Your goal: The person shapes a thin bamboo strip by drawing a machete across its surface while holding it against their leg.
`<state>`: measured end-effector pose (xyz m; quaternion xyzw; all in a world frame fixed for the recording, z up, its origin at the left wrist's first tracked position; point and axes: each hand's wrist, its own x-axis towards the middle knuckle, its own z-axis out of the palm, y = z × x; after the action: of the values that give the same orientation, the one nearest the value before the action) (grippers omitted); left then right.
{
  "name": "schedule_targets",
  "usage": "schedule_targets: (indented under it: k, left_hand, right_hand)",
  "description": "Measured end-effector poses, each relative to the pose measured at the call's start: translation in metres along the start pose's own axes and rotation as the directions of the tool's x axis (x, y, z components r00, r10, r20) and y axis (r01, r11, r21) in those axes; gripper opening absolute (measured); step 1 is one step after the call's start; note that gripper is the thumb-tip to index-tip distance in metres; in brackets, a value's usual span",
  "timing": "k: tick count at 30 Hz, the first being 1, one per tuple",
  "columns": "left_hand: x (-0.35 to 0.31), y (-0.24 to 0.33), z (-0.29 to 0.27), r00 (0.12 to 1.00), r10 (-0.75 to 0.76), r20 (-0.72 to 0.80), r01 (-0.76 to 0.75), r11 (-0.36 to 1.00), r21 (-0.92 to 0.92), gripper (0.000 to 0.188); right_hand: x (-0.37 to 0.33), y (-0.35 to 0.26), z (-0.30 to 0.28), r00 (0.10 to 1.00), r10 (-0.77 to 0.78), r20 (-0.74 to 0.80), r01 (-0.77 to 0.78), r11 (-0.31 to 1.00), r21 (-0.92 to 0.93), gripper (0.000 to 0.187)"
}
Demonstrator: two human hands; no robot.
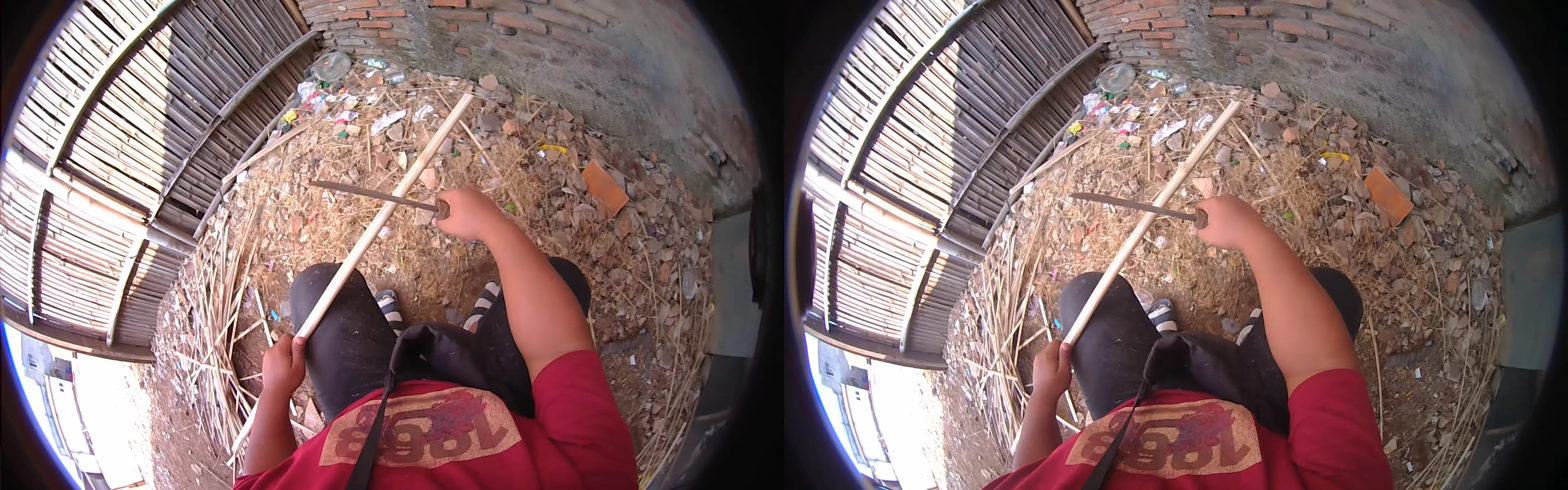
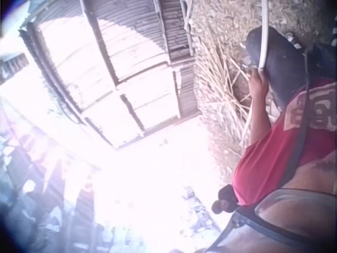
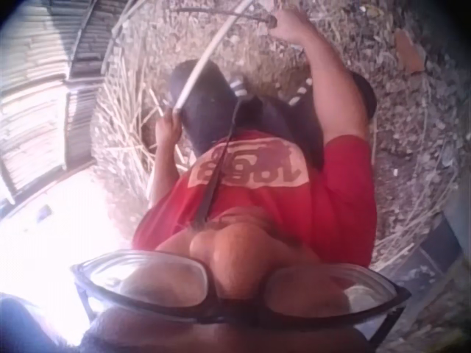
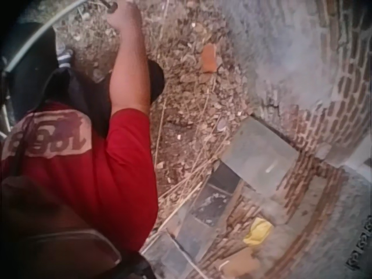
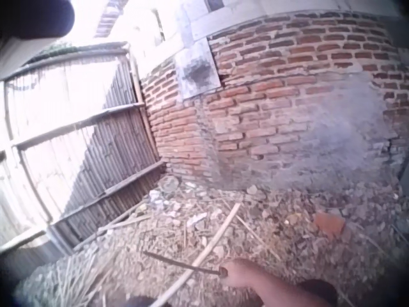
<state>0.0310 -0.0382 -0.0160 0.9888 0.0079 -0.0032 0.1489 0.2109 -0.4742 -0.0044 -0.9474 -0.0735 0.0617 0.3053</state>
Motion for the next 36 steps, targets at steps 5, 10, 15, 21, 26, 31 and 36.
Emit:
schedule_targets:
  k: [5,10,15,21,26,31,36]
  left_hand:
    - [0.004,-0.016,0.005,0.997,-0.001,0.075,0.008,0.996,-0.091,0.05]
    - [0.015,-0.025,-0.012,0.959,-0.07,0.274,0.134,0.966,-0.222,0.059]
    - [0.025,-0.025,-0.023,0.927,-0.091,0.363,0.175,0.963,-0.205,0.066]
    - [0.019,-0.023,-0.017,0.96,-0.028,0.278,0.086,0.976,-0.199,0.058]
    - [0.012,-0.016,-0.014,0.98,-0.011,0.197,0.044,0.985,-0.164,0.052]
    - [0.014,-0.014,-0.012,0.984,-0.01,0.181,0.033,0.991,-0.127,0.052]
    - [0.013,-0.008,-0.026,0.96,-0.089,0.264,0.137,0.976,-0.167,0.058]
  right_hand:
    - [0.016,0.01,0.022,0.993,-0.008,0.118,-0.003,0.996,0.093,0.034]
    - [0.024,0.016,0.036,1.0,0.003,0.021,-0.005,0.993,0.122,0.034]
    - [0.01,-0.022,0.021,0.986,-0.11,0.124,0.125,0.985,-0.122,0.024]
    - [0.011,-0.01,0.013,0.998,-0.047,0.036,0.048,0.998,-0.043,0.023]
    - [0.009,-0.015,0.015,0.989,-0.142,0.043,0.148,0.971,-0.188,0.025]
    - [0.017,0.004,0.015,0.999,0.041,0.032,-0.041,0.999,0.005,0.02]
    - [0.01,-0.019,0.022,0.998,-0.059,0.028,0.062,0.993,-0.101,0.02]
